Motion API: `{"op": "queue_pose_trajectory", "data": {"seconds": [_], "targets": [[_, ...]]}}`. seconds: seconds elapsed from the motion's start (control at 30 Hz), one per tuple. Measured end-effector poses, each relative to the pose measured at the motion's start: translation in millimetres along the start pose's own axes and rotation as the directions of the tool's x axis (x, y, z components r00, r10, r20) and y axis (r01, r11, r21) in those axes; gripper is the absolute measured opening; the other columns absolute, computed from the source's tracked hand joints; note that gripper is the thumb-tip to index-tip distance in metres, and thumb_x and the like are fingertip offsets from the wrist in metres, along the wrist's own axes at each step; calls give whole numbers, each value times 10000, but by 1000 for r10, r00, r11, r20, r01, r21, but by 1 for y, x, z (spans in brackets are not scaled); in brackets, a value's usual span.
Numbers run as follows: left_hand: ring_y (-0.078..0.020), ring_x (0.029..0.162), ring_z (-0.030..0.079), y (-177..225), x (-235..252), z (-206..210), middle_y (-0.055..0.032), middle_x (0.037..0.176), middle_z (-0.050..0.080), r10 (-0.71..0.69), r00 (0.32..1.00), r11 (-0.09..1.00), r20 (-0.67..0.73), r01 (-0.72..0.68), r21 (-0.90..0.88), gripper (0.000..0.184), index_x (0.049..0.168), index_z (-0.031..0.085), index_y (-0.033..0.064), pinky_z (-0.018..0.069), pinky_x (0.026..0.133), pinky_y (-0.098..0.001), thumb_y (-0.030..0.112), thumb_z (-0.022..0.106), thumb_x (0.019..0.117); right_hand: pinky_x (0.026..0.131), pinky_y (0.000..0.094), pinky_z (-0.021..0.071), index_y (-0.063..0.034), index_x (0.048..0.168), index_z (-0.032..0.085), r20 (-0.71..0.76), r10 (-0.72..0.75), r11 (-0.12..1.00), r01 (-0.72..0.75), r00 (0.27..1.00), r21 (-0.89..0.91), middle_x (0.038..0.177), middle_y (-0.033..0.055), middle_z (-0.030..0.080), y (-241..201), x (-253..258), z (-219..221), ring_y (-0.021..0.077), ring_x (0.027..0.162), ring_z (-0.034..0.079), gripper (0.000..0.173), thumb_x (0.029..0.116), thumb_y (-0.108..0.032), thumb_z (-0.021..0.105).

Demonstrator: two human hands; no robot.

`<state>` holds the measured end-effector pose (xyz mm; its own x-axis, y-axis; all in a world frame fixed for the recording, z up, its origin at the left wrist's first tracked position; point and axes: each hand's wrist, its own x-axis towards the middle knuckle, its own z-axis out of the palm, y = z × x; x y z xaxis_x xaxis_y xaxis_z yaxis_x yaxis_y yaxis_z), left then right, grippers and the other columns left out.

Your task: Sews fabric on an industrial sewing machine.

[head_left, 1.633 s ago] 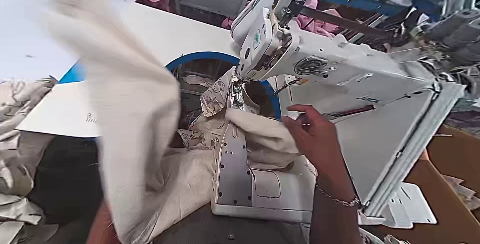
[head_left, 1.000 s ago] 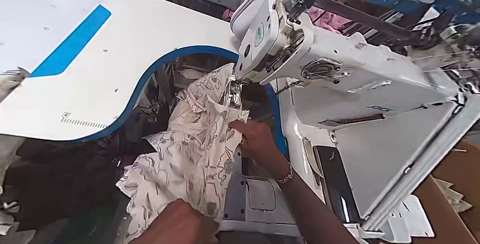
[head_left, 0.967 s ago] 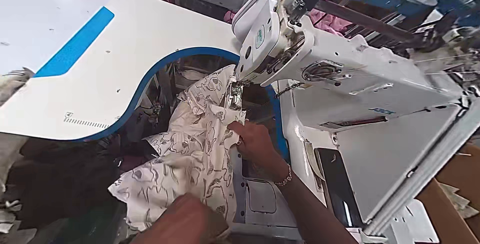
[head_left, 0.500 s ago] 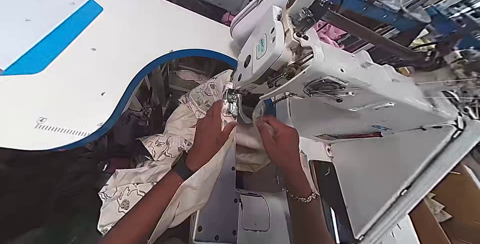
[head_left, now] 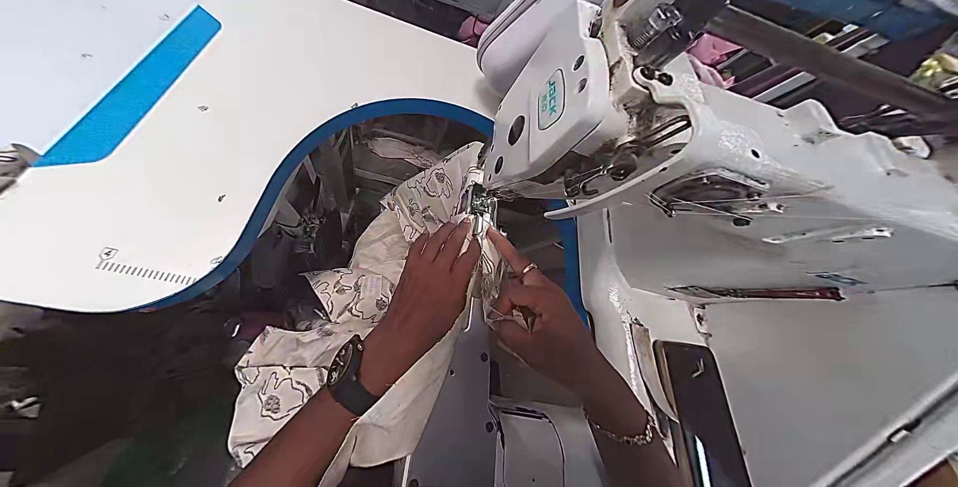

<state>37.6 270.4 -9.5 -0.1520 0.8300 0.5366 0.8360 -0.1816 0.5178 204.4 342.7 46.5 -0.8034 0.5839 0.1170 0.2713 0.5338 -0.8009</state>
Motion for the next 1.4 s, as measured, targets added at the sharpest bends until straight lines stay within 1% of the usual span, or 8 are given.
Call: {"op": "queue_pose_trajectory", "data": {"seconds": [0.27,0.43,0.73,0.93,1.1,1.2,1.33,1.4], "targets": [[-381,1274,619,7,-1,-7,-258,1338,634,-82,996,970,31,87,-229,335,1251,624,-48,510,1061,-412,-64,511,936,640,47,399,-26,696,616,-57,59,942,-37,997,333,1493,165,507,12,17,18,-154,762,482,215,846,-135,724],[-410,1287,604,8,2,-8,-263,1374,610,-85,991,976,107,105,-193,292,1129,698,23,525,1043,-426,-88,544,907,605,114,408,-60,758,693,-236,-3,998,-11,972,-59,1428,202,592,0,12,31,-79,703,515,182,860,-211,704],[-427,1283,601,10,7,-6,-270,1383,601,-99,991,975,85,114,-193,277,1124,667,16,532,1021,-412,-87,536,903,582,80,407,-81,658,629,-246,103,994,-92,964,55,1374,116,655,1,17,23,-123,689,522,242,800,-223,764],[-406,1249,630,1,14,4,-267,1323,636,-119,993,966,17,119,-231,225,1126,658,-8,546,1004,-414,-47,530,945,620,146,471,-65,840,695,-335,24,973,-100,942,-210,1341,163,660,-6,23,38,-14,737,604,175,876,-235,672],[-343,978,697,-6,11,-12,-186,1032,715,-115,993,966,35,120,-231,253,1144,680,-39,565,853,-472,113,596,959,441,400,479,-28,902,744,-341,-29,693,-226,940,-684,660,96,664,-51,-2,29,244,532,650,255,860,-246,619],[-236,722,656,14,-14,-73,-109,840,681,-207,813,814,545,452,-365,427,1351,572,-4,550,700,-439,266,608,1022,479,488,501,8,851,746,-177,240,704,-297,954,-645,623,121,657,-83,-69,6,300,537,653,198,855,-181,690],[-246,646,684,45,-63,-72,-124,775,711,-214,911,856,353,348,-381,299,1222,702,-6,561,617,-409,116,591,972,521,396,489,-54,776,718,-31,228,846,-213,973,-488,610,48,624,-38,-113,-8,183,553,620,236,869,-261,652],[-219,647,682,41,-66,-60,-108,767,717,-193,939,849,286,306,-431,282,1182,736,0,558,622,-400,119,572,985,500,425,489,-44,746,696,54,89,819,-43,995,-572,556,74,597,-84,-92,2,236,514,621,278,927,-244,631]]}}
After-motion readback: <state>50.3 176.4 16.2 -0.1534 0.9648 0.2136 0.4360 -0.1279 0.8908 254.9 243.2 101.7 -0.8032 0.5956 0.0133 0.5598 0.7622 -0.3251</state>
